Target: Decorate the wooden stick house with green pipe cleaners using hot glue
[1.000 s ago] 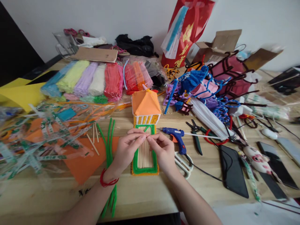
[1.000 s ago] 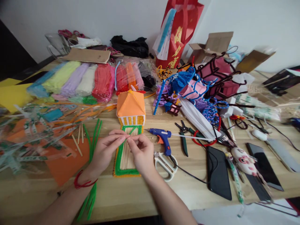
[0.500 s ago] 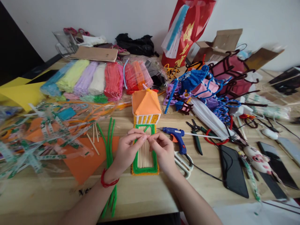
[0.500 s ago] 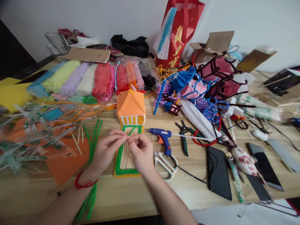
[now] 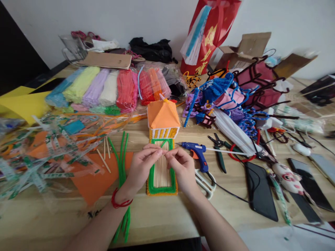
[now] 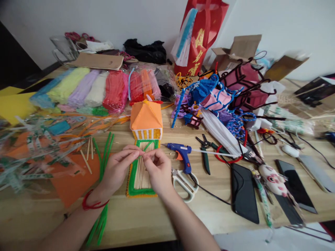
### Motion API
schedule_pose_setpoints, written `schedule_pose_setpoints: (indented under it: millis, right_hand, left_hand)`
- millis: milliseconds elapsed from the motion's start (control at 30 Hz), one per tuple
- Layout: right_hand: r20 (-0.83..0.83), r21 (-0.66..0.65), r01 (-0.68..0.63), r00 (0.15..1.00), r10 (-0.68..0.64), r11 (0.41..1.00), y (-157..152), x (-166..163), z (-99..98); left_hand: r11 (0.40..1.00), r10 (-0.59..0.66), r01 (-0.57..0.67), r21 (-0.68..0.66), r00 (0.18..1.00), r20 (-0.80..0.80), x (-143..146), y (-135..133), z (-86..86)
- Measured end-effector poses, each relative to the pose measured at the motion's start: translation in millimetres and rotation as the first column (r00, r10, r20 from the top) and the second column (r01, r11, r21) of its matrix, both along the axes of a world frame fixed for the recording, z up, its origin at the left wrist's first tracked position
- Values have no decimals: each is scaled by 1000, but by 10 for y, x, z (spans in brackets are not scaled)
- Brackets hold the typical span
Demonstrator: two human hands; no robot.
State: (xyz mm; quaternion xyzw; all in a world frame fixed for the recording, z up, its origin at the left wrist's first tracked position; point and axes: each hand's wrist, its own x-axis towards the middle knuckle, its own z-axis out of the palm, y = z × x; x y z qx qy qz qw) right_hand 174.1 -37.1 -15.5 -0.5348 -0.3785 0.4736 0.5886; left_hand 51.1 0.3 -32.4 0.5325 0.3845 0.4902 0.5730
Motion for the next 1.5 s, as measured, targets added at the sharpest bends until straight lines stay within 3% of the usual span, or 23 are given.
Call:
schedule_pose_setpoints:
  millis: [267, 467, 667, 900, 1000, 1100, 1200, 1300, 1400, 1500]
  right_hand:
    - [17, 4, -14, 1000, 13, 1000, -7, 5, -26]
    - [35, 7, -122, 992, 121, 993, -17, -37, -37]
    - [202, 42, -166, 967, 154, 985, -39, -66, -55]
    - [224, -17, -152, 963, 152, 988, -10, 36, -46]
    - [234, -4, -49, 971, 48, 999, -31, 170, -23]
    - [252, -25, 157, 957, -146, 987, -91, 425, 2]
    - [323, -1, 415, 862, -392, 910, -169, 760, 1]
    - [428, 80, 621, 685, -590, 779, -251, 1050, -47]
    - [549, 32, 698, 586, -596, 716, -324, 1199, -133]
    - [679, -28, 695, 541, -497, 718, -378, 1215, -209]
  left_hand:
    - [991, 25, -12, -135, 995, 95, -10, 11, -75]
    - [975, 138, -122, -184, 987, 78, -21, 45, -27]
    - [969, 219, -234, -85, 963, -157, -85, 104, 65]
    - [973, 226, -233, -10, 953, -200, -86, 139, 14]
    - [965, 254, -264, -8, 937, -237, -97, 154, -34]
    - [955, 276, -294, -44, 931, -240, -107, 156, -50]
    - [942, 285, -311, -131, 941, -181, -104, 146, -38]
    - [931, 291, -310, -191, 949, -117, -96, 138, -8]
    - [937, 278, -298, -181, 952, -126, -100, 139, 35]
    - [951, 243, -262, -165, 961, -128, -106, 137, 81]
